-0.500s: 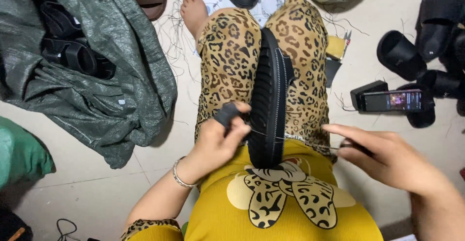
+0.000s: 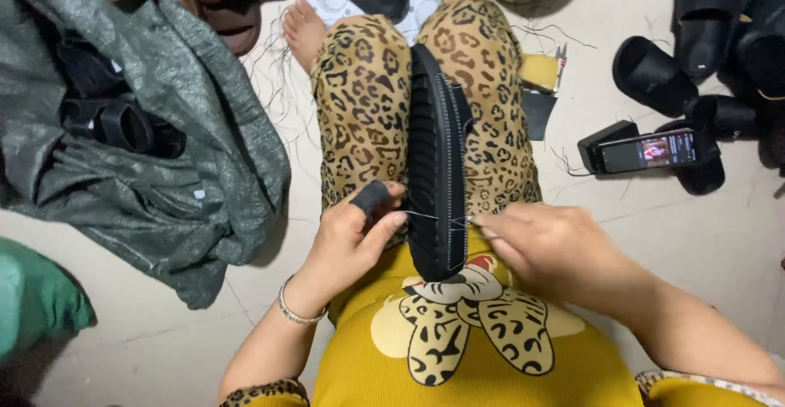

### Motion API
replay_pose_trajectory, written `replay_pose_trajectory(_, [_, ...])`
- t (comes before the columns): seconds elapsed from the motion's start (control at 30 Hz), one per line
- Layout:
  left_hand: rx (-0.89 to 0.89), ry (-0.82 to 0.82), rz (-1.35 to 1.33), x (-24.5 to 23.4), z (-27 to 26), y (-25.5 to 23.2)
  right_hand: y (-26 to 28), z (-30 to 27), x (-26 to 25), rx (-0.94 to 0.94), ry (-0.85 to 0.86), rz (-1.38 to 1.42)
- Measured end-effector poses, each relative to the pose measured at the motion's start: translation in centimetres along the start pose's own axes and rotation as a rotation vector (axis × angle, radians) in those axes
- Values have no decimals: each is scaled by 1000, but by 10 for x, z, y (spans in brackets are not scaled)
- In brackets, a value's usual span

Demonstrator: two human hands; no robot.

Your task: Hand-sewing a black sandal component using a needle and thread while sitting on the floor.

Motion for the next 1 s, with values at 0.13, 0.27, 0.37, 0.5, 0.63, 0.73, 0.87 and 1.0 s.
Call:
replay_pose_trajectory(0.13, [-5, 65, 45, 3, -5, 4, -29, 4, 48, -19, -317, 4])
replay_pose_trajectory(0.27, [-179, 254, 216, 1, -21, 30, -127, -25, 6, 284, -808, -409])
replay_pose_trajectory(0.37, [-269, 447, 128, 1, -39, 49, -312, -90, -62, 402, -1046, -454])
replay_pose_trajectory(0.5, [-81, 512, -612, 19, -32, 25, -310, -115, -79, 379, -1057, -517])
replay_pose_trajectory(0.63, [-114, 215, -981, 12, 13, 5, -120, -27, -8, 218, -763, 106])
replay_pose_trajectory(0.73, [233, -104, -273, -9, 41, 29, -62, -3, 33, 53, -304, 357])
replay_pose_trajectory(0.87, [311, -264, -122, -46, 84, -26, -20, 9, 8, -70, 83, 434])
replay_pose_trajectory(1.0, [246, 79, -1315, -55, 99, 6, 3, 23, 8, -393, 35, 990])
Point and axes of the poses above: each hand's wrist, its own z-axis towards the middle knuckle, its own x-axis out of the palm, y = z × x, the point moved 6 cm from there along z, towards the middle knuckle, and after that the axes turned 5 degrees about x, right-handed, at the moved point
